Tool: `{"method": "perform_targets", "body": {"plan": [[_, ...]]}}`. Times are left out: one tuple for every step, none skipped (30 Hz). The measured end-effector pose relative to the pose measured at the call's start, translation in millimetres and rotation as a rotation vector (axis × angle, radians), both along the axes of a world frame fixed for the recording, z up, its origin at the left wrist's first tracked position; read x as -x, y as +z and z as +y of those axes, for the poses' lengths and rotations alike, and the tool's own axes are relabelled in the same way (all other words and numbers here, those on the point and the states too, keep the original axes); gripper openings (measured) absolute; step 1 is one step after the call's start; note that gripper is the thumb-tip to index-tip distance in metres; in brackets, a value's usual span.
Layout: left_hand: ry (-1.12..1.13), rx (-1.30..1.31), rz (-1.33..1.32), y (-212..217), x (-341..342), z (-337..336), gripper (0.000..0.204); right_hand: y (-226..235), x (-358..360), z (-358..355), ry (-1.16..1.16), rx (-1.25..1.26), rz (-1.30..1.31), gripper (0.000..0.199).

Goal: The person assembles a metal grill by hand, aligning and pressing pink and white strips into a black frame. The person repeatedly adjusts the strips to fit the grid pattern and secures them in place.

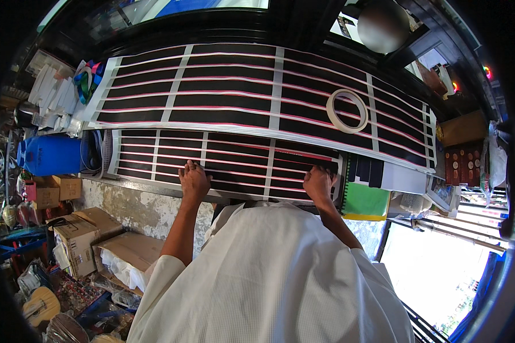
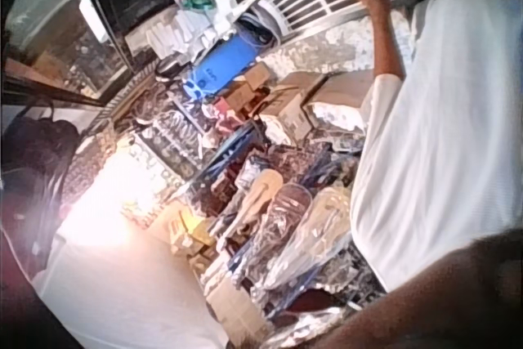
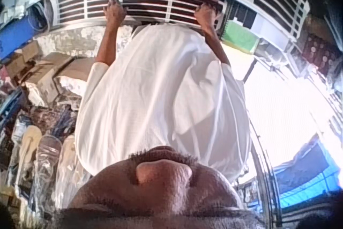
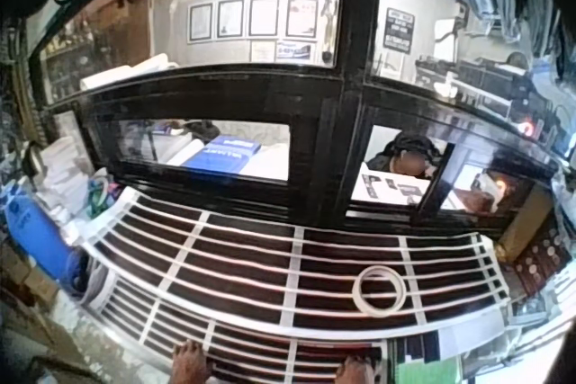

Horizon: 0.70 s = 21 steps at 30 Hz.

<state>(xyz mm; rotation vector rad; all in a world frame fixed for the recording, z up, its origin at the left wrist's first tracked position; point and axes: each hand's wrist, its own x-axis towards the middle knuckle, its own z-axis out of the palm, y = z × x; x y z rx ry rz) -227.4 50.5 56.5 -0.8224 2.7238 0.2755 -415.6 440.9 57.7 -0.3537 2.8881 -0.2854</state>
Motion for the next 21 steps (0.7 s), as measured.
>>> {"method": "perform_targets", "body": {"plan": [[-0.002,0.007,-0.016,-0.5,0.0,0.0,0.084,-0.1,-0.8,1.1,-0.002,-0.003,-0.007,0.024],[-0.006,0.011,0.003,-0.9,-0.5,-0.2,0.084,-0.4,-1.9,1.9,-0.01,-0.015,-0.018,0.024],[-0.009,0.014,0.006,-1.4,-1.2,-0.3,0.084,-0.8,-2.6,2.6,-0.003,0.002,-0.021,0.023],[-0.009,0.017,-0.009,-2.1,-1.2,-0.5,0.084,-1.2,-2.3,3.3,-0.002,0.01,-0.027,0.023],[-0.013,0.019,0.014,-2.8,-1.3,-0.6,0.084,-1.8,-2.1,3.8,-0.006,-0.001,-0.038,0.022],[-0.014,0.022,0.017,-3.5,-1.6,-0.5,0.084,-2.4,-1.9,4.4,0.0,0.026,-0.035,0.022],[-0.012,0.024,-0.004,-4.1,-1.9,-0.2,0.084,-3.0,-1.7,5.0,0.001,0.033,-0.037,0.021],[-0.015,0.022,0.024,-4.7,-2.0,-0.2,0.084,-3.7,-1.8,5.0,-0.002,0.015,-0.036,0.021],[-0.015,0.019,0.029,-5.1,-2.3,-0.3,0.084,-4.1,-2.0,5.2,0.004,0.041,-0.022,0.021],[-0.014,0.023,0.022,-5.6,-2.8,-0.1,0.084,-4.7,-2.8,4.7,0.007,0.041,-0.005,0.02],[-0.015,0.023,0.045,-6.0,-3.2,0.0,0.085,-4.8,-3.6,4.8,0.0,0.02,-0.006,0.021],[-0.013,0.029,0.057,-6.4,-3.9,0.3,0.085,-4.9,-4.5,4.8,0.014,0.025,0.009,0.021],[-0.006,0.031,0.049,-6.9,-4.3,0.4,0.085,-4.6,-4.9,4.8,0.02,0.009,0.006,0.021],[-0.009,0.025,0.076,-7.3,-4.7,0.1,0.085,-4.4,-5.9,4.6,0.019,-0.011,0.011,0.022],[-0.008,0.015,0.083,-7.8,-5.1,-0.4,0.085,-4.1,-6.4,4.5,0.027,-0.008,0.015,0.022],[-0.007,0.01,0.058,-8.4,-5.3,-0.9,0.086,-3.8,-6.7,4.2,0.027,-0.007,0.028,0.023],[-0.003,0.001,0.084,-9.0,-5.3,-1.2,0.086,-3.5,-6.5,3.8,0.015,-0.016,0.023,0.023],[0.0,-0.002,0.078,-9.9,-5.6,-1.3,0.086,-3.1,-6.3,3.8,0.029,-0.011,0.027,0.024],[0.003,-0.005,0.074,-10.5,-5.7,-1.4,0.086,-2.6,-5.6,4.0,0.031,-0.015,0.013,0.024],[-0.005,0.02,0.091,-11.3,-6.3,-1.3,0.081,-2.5,-6.0,3.9,0.022,-0.034,0.002,0.025],[-0.013,0.045,0.106,-12.0,-7.2,-0.8,0.077,-2.4,-6.5,4.2,0.035,-0.025,0.009,0.025]]}}
